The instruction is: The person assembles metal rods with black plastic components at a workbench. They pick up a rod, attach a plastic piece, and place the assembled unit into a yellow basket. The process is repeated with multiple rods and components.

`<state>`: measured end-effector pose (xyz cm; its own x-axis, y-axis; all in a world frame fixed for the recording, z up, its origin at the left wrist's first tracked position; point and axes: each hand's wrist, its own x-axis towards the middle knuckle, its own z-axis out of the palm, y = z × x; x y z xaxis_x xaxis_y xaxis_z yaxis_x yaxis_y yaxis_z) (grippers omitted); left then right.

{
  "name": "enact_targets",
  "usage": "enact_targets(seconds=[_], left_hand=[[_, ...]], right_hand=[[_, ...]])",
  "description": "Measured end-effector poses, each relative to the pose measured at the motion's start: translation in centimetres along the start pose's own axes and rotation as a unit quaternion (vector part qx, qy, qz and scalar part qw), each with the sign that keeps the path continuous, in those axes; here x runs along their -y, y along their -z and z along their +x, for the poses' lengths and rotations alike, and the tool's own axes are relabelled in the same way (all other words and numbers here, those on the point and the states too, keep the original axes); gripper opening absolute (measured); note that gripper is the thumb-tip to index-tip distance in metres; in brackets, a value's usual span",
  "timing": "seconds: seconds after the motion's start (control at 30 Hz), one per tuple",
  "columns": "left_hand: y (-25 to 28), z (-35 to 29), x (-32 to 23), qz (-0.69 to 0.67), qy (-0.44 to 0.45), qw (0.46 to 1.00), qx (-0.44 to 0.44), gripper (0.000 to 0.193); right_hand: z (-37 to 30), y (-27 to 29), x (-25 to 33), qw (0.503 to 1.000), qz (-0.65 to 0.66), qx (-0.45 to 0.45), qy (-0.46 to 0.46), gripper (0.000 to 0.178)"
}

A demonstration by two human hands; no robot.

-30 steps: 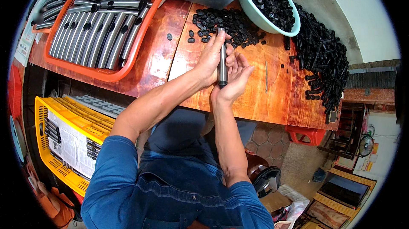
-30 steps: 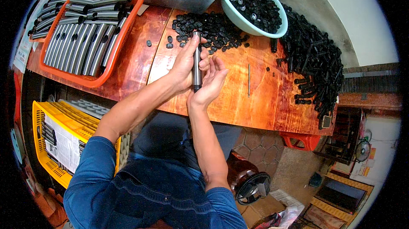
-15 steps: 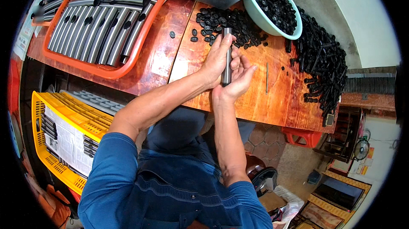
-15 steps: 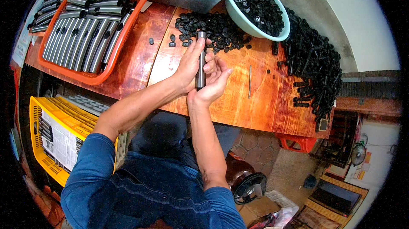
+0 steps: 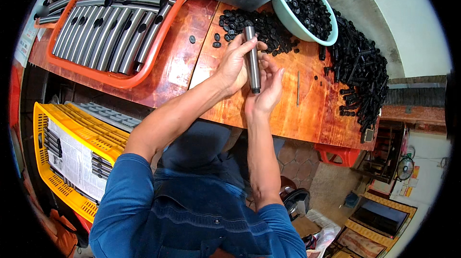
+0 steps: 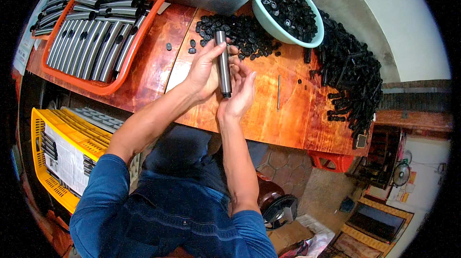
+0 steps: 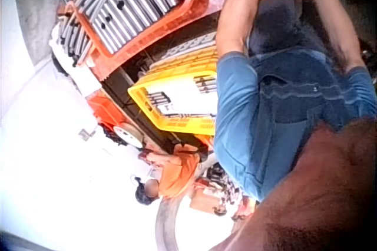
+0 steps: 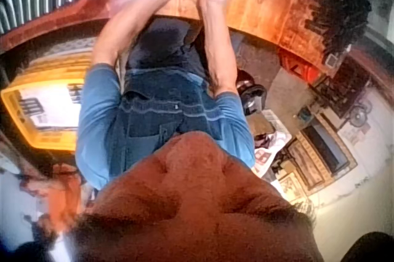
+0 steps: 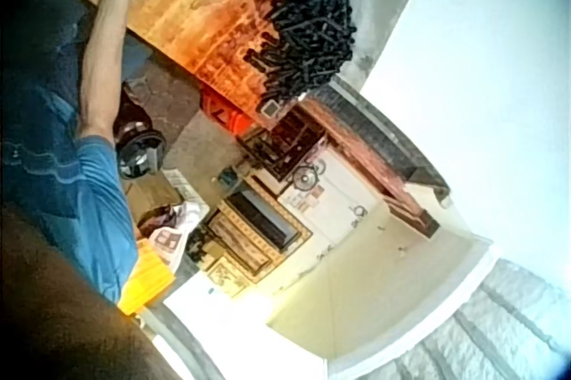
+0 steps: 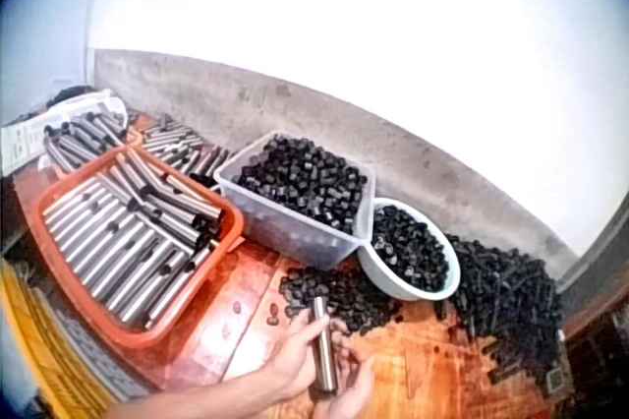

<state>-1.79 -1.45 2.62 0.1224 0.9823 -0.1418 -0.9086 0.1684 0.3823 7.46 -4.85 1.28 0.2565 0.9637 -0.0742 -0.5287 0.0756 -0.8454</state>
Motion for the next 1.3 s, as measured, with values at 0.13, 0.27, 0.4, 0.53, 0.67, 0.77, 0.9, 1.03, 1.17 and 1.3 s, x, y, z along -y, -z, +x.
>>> enact_targets(seconds=[0.13,0.27,0.4,0.53,0.67,0.77,0.9,1.03,1.17,1.3], left_hand=[[1.0,0.7,-0.2,0.031,-0.032,0.998,-0.04,0.027],[1.3,0.8,-0.3,-0.044,0.008,0.999,-0.02,0.026],[1.2,0.9,0.1,-0.015,-0.003,1.0,-0.01,0.024],[0.8,0.8,0.1,0.005,-0.015,0.999,-0.041,0.022],[1.1,1.0,0.2,0.023,-0.031,0.998,-0.042,0.022],[1.3,1.0,0.2,0.019,-0.045,0.998,-0.032,0.023],[1.2,1.1,0.3,0.007,-0.045,0.999,-0.016,0.024],[0.9,1.0,0.3,0.006,-0.048,0.999,-0.018,0.026],[1.1,1.0,0.4,0.009,-0.053,0.998,-0.021,0.024],[1.4,1.1,0.6,0.015,-0.054,0.998,-0.02,0.022]], right_hand=[[-2.0,3.2,0.4,0.995,-0.072,0.063,-0.018,0.032],[-3.4,3.7,0.9,0.989,-0.11,0.098,-0.008,0.02],[-3.4,3.9,0.8,0.99,-0.104,0.092,0.004,0.024],[-3.6,4.0,0.6,0.986,-0.134,0.096,0.008,0.026],[-3.9,3.6,0.6,0.979,-0.192,0.06,0.031,0.028],[-4.0,3.2,0.3,0.965,-0.25,0.029,0.079,0.027],[-4.1,2.8,0.2,0.91,-0.372,-0.006,0.184,0.022],[-4.2,2.6,0.2,0.889,-0.395,-0.02,0.23,0.021],[-4.3,2.7,0.3,0.86,-0.442,-0.013,0.253,0.022],[-4.2,3.2,-0.2,0.823,-0.485,-0.006,0.296,0.022]])
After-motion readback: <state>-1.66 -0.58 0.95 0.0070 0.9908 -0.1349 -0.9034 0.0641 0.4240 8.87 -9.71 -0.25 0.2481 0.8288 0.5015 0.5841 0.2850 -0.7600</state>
